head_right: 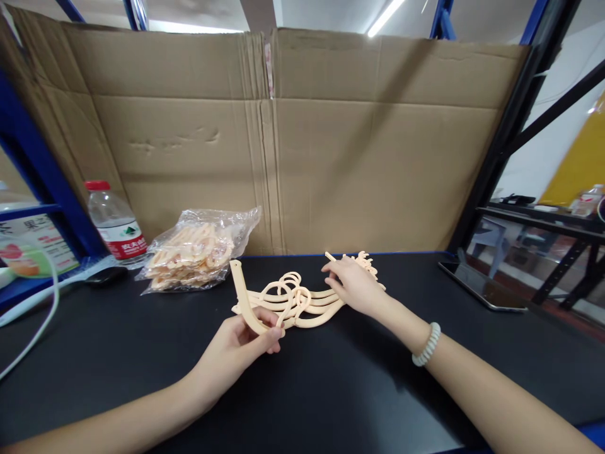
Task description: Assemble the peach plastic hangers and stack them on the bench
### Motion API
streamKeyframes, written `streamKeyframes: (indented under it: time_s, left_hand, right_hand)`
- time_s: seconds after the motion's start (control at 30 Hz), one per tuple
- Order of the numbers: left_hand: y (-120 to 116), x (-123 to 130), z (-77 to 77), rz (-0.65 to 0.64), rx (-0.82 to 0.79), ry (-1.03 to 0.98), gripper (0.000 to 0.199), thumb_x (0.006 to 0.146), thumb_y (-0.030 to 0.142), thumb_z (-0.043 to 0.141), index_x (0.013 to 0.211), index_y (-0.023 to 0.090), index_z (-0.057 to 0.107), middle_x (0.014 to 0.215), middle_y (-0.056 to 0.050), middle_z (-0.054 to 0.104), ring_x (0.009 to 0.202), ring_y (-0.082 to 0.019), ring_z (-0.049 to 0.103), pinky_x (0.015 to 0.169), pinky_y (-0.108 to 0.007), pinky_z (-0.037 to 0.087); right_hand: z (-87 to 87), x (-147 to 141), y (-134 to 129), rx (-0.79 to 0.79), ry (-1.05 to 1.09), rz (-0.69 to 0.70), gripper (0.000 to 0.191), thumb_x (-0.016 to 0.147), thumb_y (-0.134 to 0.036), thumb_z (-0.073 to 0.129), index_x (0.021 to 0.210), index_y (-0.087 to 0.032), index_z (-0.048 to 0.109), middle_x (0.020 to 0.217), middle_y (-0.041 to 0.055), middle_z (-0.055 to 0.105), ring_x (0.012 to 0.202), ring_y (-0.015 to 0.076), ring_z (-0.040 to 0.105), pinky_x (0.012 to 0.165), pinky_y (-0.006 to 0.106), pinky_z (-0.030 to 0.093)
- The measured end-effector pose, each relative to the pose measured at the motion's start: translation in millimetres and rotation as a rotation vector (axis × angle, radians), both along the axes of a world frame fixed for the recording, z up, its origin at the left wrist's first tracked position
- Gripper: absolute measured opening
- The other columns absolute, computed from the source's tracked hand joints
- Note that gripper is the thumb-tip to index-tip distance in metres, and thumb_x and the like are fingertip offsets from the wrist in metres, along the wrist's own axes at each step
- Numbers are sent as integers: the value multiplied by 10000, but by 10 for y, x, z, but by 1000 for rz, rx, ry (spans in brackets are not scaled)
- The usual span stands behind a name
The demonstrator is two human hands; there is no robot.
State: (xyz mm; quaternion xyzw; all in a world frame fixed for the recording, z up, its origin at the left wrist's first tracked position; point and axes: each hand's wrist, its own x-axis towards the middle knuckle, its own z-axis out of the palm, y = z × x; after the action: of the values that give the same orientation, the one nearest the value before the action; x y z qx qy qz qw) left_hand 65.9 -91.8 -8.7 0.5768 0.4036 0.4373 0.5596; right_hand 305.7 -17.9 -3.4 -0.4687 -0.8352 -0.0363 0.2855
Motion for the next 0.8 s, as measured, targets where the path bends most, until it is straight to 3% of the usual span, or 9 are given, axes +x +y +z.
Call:
streamKeyframes:
  time_s: [0.13, 0.23, 0.33, 0.47, 0.63, 0.8]
  left_hand:
    - [-3, 2, 12, 12, -1, 18, 275, 647, 337, 758, 743, 141, 592, 668, 9, 598, 590, -116, 577, 608, -232, 490]
    - [5, -1, 15, 11, 16, 32, 275, 661, 355, 749, 738, 140, 596, 662, 4, 596, 588, -119, 573, 608, -236, 485]
    - [13, -2, 14, -3, 23, 35, 277, 670, 364, 746, 737, 137, 602, 669, 2, 593, 598, -121, 573, 613, -238, 480]
    - [9, -5, -1, -9, 29, 40, 276, 676, 364, 744, 746, 138, 601, 669, 2, 596, 601, -124, 576, 612, -238, 474]
    - [13, -18, -27, 23, 57, 61, 269, 695, 370, 725, 764, 143, 597, 631, 6, 596, 607, -129, 564, 613, -236, 455]
    - [27, -36, -27, 107, 135, 81, 263, 688, 386, 719, 743, 154, 608, 710, -12, 616, 684, -158, 584, 668, -261, 464]
  right_hand:
    - [-63, 92, 161, 3, -284, -109, 255, 895, -135, 484, 1082, -135, 657, 1032, 130, 649, 1020, 281, 559, 898, 437, 449]
    - [-86, 132, 235, -31, -264, -100, 322, 896, -74, 411, 1079, -137, 668, 1089, 134, 634, 1042, 256, 569, 905, 396, 457]
    - [-76, 216, 289, -79, -237, 20, 403, 823, 20, 386, 1054, -131, 680, 1128, 128, 635, 1066, 232, 576, 936, 367, 444]
    - [-44, 298, 313, -127, -251, 111, 395, 796, 8, 426, 1037, -153, 694, 1118, 109, 662, 1060, 236, 592, 957, 384, 428]
    - [-23, 272, 288, -215, -263, 39, 391, 779, 6, 449, 1037, -145, 701, 1035, 111, 698, 967, 233, 637, 875, 338, 469]
    - [-26, 220, 258, -178, -207, 31, 385, 795, 3, 429, 1009, -166, 700, 1046, 87, 695, 987, 212, 630, 892, 329, 465]
